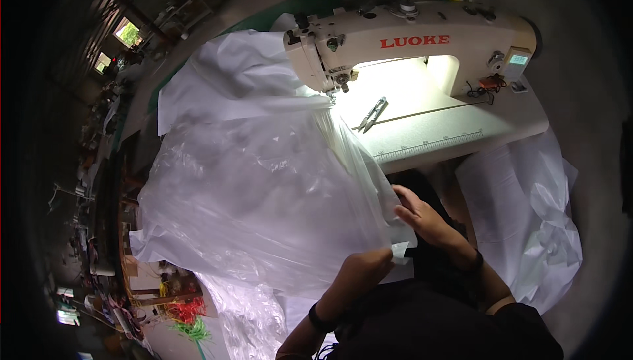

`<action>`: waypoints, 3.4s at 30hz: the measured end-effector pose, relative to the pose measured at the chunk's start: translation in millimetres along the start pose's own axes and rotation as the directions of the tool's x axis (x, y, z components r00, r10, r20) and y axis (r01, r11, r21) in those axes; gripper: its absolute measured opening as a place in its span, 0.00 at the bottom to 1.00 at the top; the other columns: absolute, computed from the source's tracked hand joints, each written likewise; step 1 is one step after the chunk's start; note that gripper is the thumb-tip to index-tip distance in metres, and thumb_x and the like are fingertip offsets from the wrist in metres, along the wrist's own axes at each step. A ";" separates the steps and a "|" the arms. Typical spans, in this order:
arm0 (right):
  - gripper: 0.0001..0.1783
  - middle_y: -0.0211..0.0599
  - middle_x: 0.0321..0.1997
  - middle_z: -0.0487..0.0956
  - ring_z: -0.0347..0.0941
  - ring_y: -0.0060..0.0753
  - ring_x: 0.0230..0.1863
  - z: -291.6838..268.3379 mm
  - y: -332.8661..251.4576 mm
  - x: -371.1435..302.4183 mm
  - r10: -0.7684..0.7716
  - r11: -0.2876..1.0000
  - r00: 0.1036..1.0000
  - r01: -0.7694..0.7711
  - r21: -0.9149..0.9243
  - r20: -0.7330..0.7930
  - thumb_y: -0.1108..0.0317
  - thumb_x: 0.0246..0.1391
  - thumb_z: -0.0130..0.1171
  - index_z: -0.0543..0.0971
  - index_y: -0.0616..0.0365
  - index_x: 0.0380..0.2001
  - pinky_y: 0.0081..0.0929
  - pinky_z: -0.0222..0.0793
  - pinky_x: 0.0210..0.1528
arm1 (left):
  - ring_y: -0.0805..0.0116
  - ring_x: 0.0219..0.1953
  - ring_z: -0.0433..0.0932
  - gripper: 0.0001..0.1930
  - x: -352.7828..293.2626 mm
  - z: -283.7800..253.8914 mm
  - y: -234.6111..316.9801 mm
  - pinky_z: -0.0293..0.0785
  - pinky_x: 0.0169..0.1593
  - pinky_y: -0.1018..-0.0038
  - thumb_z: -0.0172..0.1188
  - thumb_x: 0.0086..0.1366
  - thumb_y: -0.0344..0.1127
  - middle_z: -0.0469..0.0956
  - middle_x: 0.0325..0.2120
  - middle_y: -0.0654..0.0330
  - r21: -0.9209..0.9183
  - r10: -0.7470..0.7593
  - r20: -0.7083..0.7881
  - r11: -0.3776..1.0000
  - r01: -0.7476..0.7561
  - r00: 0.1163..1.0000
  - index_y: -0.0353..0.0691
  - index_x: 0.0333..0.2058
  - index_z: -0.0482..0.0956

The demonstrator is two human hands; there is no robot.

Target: Sewing large white plastic sheets using an industrial sewing machine in a manufacturing facility.

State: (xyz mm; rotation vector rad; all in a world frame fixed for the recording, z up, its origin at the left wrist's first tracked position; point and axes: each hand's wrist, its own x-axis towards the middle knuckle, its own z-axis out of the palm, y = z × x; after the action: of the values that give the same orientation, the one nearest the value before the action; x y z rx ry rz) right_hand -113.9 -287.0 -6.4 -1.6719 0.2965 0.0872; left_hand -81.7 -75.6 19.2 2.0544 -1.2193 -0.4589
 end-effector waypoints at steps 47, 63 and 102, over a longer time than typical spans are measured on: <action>0.30 0.41 0.24 0.77 0.78 0.38 0.22 23.3 0.2 12.8 -0.466 0.532 0.879 0.187 -0.826 -0.101 0.78 0.53 0.52 0.66 0.65 0.62 0.31 0.75 0.23 | 0.51 0.49 0.76 0.40 -55.9 24.6 -172.9 0.76 0.48 0.64 0.69 0.57 0.47 0.74 0.50 0.44 0.012 -0.533 -0.643 0.710 0.704 0.549 0.33 0.61 0.61; 0.32 0.33 0.16 0.75 0.74 0.29 0.14 79.1 -28.0 34.8 -0.446 0.425 0.893 0.277 -0.862 0.067 0.74 0.48 0.53 0.67 0.73 0.60 0.27 0.70 0.14 | 0.62 0.38 0.69 0.11 -170.4 7.1 -206.3 0.69 0.45 0.67 0.46 0.74 0.31 0.73 0.37 0.51 -0.428 -0.435 -0.868 0.900 -0.083 -0.240 0.26 0.40 0.71; 0.23 0.40 0.45 0.79 0.75 0.28 0.46 19.5 35.2 -36.2 0.086 0.990 0.976 -0.107 0.095 0.200 0.55 0.67 0.50 0.71 0.63 0.55 0.23 0.70 0.49 | 0.59 0.28 0.78 0.03 6.5 8.9 -1.3 0.71 0.35 0.63 0.61 0.62 0.32 0.78 0.26 0.58 0.113 -0.045 -0.420 0.988 0.101 0.907 0.41 0.32 0.77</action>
State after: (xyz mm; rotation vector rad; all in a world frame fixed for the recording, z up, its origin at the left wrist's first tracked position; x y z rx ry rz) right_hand -155.1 -265.9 -34.5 -1.5301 0.2295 0.3028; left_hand -83.0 -84.2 12.3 2.1712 -0.9349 0.0369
